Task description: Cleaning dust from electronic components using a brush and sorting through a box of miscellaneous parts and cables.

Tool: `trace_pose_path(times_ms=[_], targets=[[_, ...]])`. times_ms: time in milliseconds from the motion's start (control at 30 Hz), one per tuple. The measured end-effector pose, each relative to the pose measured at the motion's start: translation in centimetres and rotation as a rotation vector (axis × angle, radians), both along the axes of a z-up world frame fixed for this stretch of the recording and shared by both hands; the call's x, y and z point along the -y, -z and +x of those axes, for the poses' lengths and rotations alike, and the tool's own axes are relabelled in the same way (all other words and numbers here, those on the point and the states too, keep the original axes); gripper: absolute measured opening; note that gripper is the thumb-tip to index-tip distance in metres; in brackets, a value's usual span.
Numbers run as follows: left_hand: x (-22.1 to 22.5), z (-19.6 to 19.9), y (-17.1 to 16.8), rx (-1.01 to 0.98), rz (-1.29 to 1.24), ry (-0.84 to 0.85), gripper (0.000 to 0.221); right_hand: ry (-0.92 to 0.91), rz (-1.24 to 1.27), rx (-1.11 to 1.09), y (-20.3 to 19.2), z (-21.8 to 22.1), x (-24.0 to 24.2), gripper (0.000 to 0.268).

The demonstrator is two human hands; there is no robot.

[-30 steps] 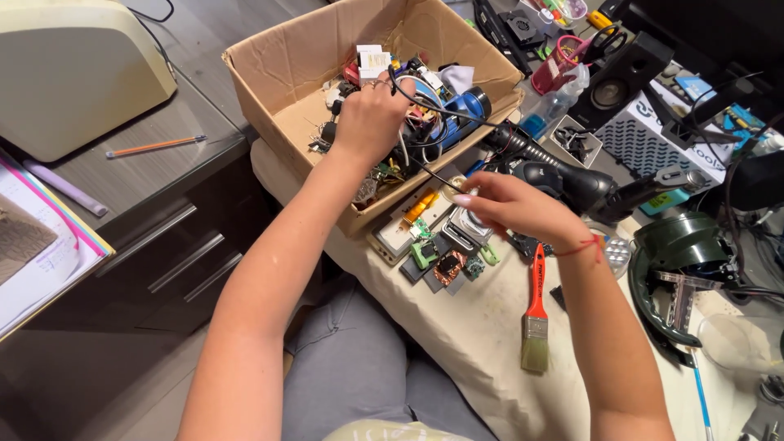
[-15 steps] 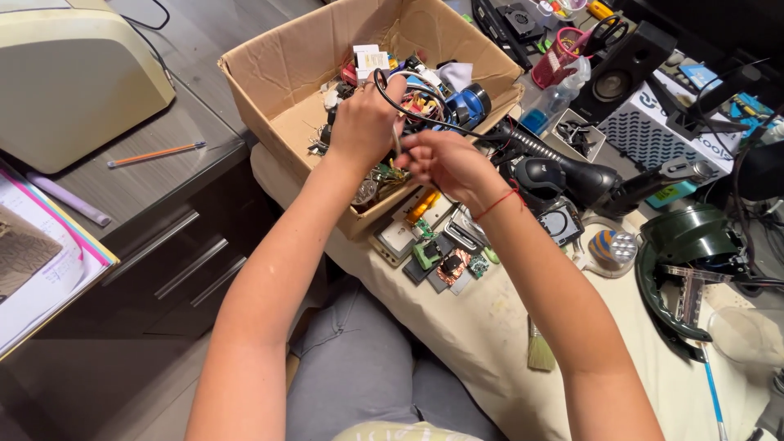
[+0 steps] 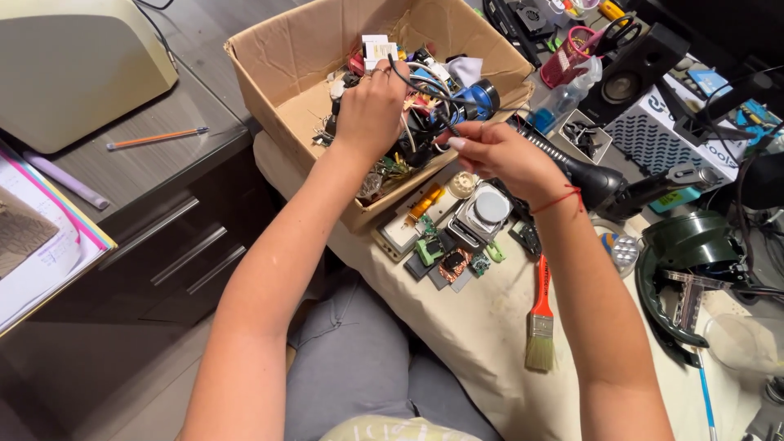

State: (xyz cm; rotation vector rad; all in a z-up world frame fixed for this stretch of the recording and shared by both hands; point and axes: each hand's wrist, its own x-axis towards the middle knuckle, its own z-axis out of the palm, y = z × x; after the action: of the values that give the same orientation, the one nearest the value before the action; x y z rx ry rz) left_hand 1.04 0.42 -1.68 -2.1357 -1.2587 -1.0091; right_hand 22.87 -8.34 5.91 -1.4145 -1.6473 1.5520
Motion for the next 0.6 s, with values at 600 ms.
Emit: trace_pose_path(times_ms=[600], targets=[[-0.5, 0.1, 0.6, -0.049, -0.102, 0.008, 0.035, 0.117, 0.718, 0.369, -4.1, -0.1, 4.9, 0.044]])
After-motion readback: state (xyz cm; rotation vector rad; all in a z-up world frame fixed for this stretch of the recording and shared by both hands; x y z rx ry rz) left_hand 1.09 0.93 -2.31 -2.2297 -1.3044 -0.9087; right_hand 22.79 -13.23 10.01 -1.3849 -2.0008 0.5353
